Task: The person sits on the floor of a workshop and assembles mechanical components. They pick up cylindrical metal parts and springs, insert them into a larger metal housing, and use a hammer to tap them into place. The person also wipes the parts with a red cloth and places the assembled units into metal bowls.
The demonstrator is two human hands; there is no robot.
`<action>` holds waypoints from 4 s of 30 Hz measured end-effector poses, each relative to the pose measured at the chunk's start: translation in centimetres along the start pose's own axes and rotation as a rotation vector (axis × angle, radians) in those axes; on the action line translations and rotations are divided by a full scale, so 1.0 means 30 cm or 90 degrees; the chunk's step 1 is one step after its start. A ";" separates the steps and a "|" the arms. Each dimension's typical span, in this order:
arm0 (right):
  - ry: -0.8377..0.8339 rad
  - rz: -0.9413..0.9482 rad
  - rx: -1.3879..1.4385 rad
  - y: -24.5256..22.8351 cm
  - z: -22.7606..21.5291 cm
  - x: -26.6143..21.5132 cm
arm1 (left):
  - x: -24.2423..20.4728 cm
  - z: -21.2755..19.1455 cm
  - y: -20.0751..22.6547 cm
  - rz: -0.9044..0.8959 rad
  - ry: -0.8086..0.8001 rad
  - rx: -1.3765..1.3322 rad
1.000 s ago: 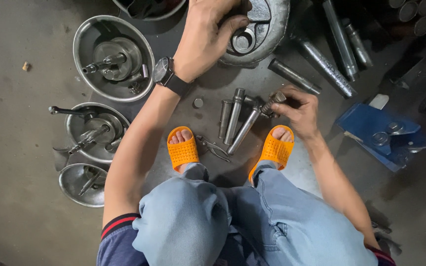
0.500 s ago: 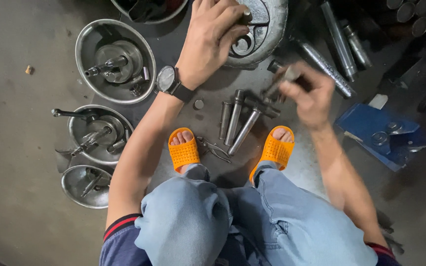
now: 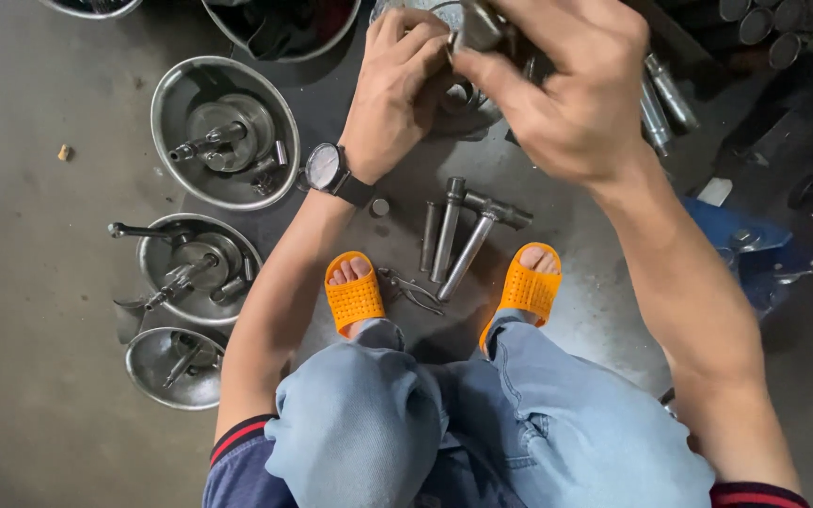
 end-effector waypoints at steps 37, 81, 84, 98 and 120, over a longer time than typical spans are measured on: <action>0.770 0.738 -0.036 0.789 -0.281 -1.065 | -0.413 0.227 0.026 -0.294 -0.168 -0.047; 0.018 0.695 0.561 0.225 0.486 -0.695 | -0.453 -0.089 0.023 -0.229 0.035 -0.174; -0.003 0.724 0.536 0.234 0.436 -0.694 | -0.445 -0.012 0.062 -0.239 -0.041 -0.223; -0.008 0.420 0.285 0.159 0.293 -0.581 | -0.344 0.071 0.027 -0.262 -0.073 -0.213; -0.125 0.598 0.283 0.212 0.326 -0.631 | -0.045 0.054 -0.164 -0.089 -0.168 0.120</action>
Point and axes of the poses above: each hand's wrist, its own x-axis towards the middle knuckle, its own z-axis out of the palm, y = z × x, the point moved 8 cm from there along x, towards the middle knuckle, and after that the axes turned 5 degrees about y, right-handed, at the moved point
